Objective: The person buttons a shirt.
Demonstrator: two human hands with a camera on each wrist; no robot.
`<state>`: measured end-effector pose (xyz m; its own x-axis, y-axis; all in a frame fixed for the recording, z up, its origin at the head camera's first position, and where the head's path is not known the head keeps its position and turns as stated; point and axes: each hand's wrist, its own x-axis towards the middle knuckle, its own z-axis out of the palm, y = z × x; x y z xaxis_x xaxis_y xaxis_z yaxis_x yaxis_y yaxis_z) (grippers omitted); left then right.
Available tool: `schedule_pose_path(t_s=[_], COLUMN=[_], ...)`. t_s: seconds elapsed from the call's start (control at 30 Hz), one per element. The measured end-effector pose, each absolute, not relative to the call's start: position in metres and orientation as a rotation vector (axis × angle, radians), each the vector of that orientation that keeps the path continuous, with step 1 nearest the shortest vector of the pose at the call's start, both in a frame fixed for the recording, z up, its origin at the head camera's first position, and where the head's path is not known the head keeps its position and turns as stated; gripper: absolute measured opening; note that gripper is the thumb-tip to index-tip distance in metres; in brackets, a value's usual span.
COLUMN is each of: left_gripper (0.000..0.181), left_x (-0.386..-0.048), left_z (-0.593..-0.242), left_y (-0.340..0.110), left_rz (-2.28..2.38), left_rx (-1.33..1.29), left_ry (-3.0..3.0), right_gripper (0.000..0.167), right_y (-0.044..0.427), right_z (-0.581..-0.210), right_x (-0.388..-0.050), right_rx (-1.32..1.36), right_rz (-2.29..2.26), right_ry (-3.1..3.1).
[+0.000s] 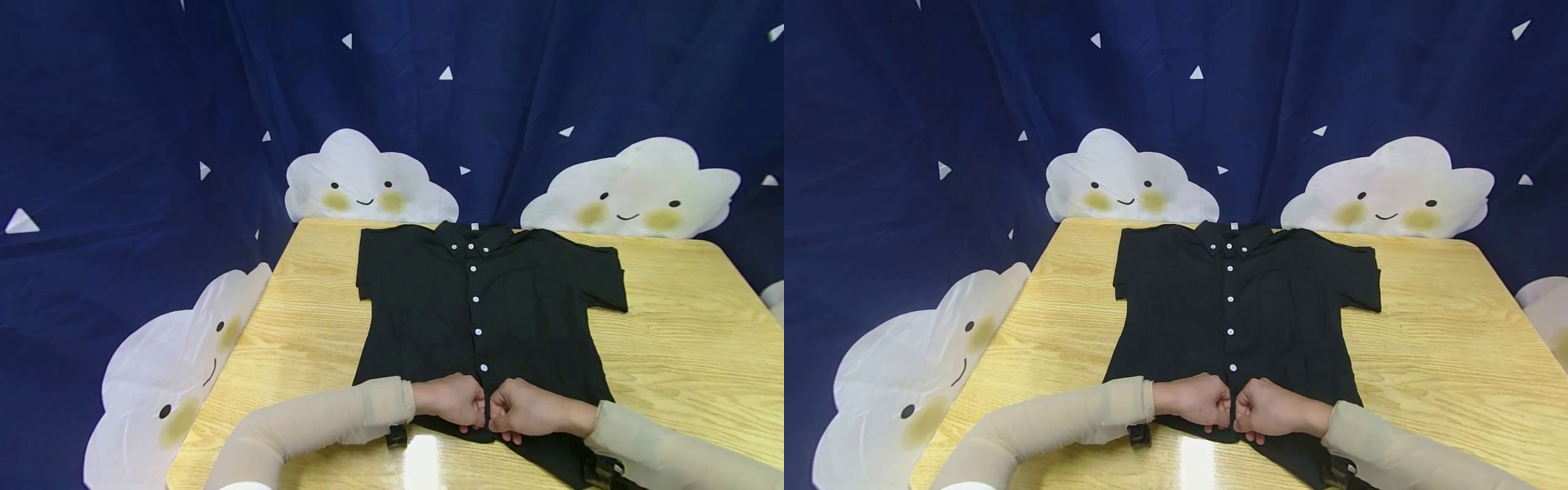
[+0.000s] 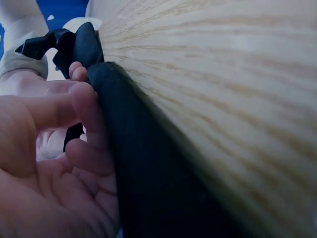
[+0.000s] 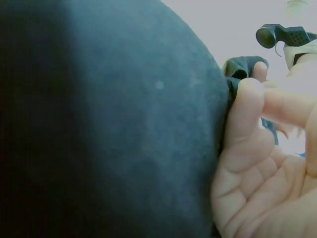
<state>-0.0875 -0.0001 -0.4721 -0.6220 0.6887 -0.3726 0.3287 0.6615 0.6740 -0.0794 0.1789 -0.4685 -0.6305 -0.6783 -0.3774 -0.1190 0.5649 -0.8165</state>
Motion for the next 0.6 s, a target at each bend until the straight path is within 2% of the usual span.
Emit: schedule_pose_path(t_s=[0.23, 0.6], left_gripper=[0.026, 0.028], left_x=[-0.0922, -0.0902], left_z=[-0.4723, -0.4724], left_y=[-0.0022, 0.0015], left_rz=[0.985, 0.864], left_rx=[0.556, 0.621], left_ry=[2.017, 2.157], right_gripper=[0.020, 0.018], right_y=[0.1803, 0.1836], right_z=[-0.4701, -0.4725], right_x=[-0.0807, -0.0818], right_rx=[-0.636, -0.684], right_rz=[-1.017, -1.052], right_ry=[2.083, 2.050])
